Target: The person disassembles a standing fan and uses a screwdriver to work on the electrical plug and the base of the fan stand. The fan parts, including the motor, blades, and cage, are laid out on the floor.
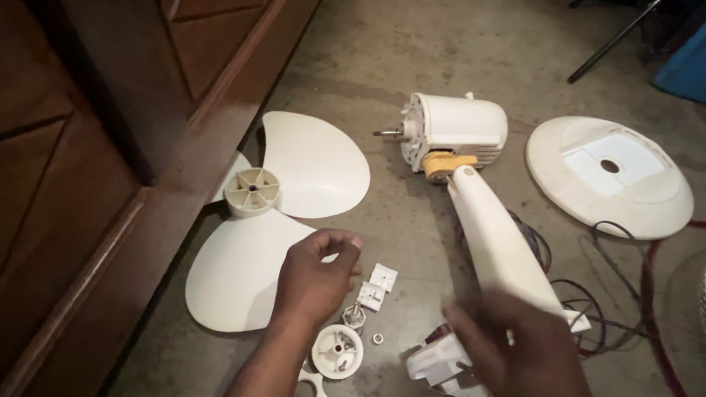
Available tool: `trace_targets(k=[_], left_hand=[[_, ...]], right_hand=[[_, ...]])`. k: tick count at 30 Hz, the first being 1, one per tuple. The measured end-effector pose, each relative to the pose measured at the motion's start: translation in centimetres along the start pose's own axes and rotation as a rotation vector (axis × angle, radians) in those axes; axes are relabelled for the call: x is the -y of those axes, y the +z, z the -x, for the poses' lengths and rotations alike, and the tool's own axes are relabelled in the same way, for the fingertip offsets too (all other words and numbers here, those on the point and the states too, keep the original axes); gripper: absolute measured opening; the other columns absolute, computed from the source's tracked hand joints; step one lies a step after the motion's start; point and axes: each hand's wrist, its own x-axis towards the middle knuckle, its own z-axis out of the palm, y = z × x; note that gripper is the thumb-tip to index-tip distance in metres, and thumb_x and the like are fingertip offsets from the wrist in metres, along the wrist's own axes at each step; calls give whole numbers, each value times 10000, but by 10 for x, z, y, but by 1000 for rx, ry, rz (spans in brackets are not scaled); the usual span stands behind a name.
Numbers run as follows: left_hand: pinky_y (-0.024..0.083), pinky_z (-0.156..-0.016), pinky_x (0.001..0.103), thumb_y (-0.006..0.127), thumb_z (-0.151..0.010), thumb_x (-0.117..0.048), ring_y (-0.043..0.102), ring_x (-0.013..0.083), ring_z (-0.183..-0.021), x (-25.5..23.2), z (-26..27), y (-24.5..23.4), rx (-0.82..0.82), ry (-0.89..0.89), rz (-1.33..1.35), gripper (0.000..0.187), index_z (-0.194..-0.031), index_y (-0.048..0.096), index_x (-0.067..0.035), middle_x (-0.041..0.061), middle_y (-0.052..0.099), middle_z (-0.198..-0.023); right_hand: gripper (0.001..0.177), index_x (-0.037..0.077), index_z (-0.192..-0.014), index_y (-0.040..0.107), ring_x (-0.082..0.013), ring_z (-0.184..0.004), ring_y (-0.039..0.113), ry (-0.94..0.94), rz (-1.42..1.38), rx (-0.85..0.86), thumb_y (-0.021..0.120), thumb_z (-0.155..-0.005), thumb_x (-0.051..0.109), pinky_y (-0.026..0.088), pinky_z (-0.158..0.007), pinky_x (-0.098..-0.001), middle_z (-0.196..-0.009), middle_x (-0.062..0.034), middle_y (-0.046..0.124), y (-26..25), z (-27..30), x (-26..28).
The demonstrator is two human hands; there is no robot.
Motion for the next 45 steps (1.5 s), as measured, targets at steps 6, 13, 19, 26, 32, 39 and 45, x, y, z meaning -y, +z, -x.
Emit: trace_targets(k=[6,13,19,26,32,39,45], left_hand=[[578,-660,314,715,-878,-268,762,156,-772,-15,20,11,-12,29,-237,264,-1069,767,-92,43,802,-976],[590,-771,324,727,-865,-282,778,180,-830,-13,34,24,71,190,-396,262,-1033,771,-85,72,816,-943],[589,-731,307,731,-873,-273,773,153,-792,-8,34,24,75,184,-415,241,-1016,777,-85,59,810,-882],[596,-710,301,715,-892,-267,771,147,-760,-10,38,24,100,140,-390,236,-1030,772,-84,64,810,-841],[590,-730,299,718,-885,-264,767,142,-783,-17,45,26,35,161,-398,238,-1039,773,-91,47,809,-879],[588,-746,306,733,-882,-258,772,142,-798,-29,64,32,10,195,-399,225,-1030,786,-97,67,817,-865],[606,-632,356,733,-889,-243,777,205,-721,-35,83,45,39,132,-396,209,-1063,759,-131,69,795,-912]], right_hand=[[224,136,-890,750,-212,-835,731,-661,43,-257,839,-705,227,591,-703,-329,-857,-53,743,-16,51,-83],[270,194,-941,785,-260,-948,644,-469,391,-88,832,-695,295,496,-789,-429,-937,8,742,-6,37,-96],[203,238,-948,777,-255,-937,600,-510,545,80,745,-747,244,462,-775,-418,-914,37,707,12,32,-101],[230,229,-980,777,-275,-985,613,-494,568,122,680,-780,170,471,-762,-434,-970,14,705,43,32,-137],[245,172,-990,690,-298,-929,653,-463,475,19,615,-761,129,500,-772,-464,-895,-60,684,29,37,-121],[240,111,-1138,649,-381,-867,670,-33,165,-327,618,-908,170,503,-757,-493,-951,-168,706,-52,48,-71],[237,21,-1136,610,-186,-786,655,-41,-390,-462,594,-983,201,527,-708,-352,-889,-107,714,-115,31,-94]])
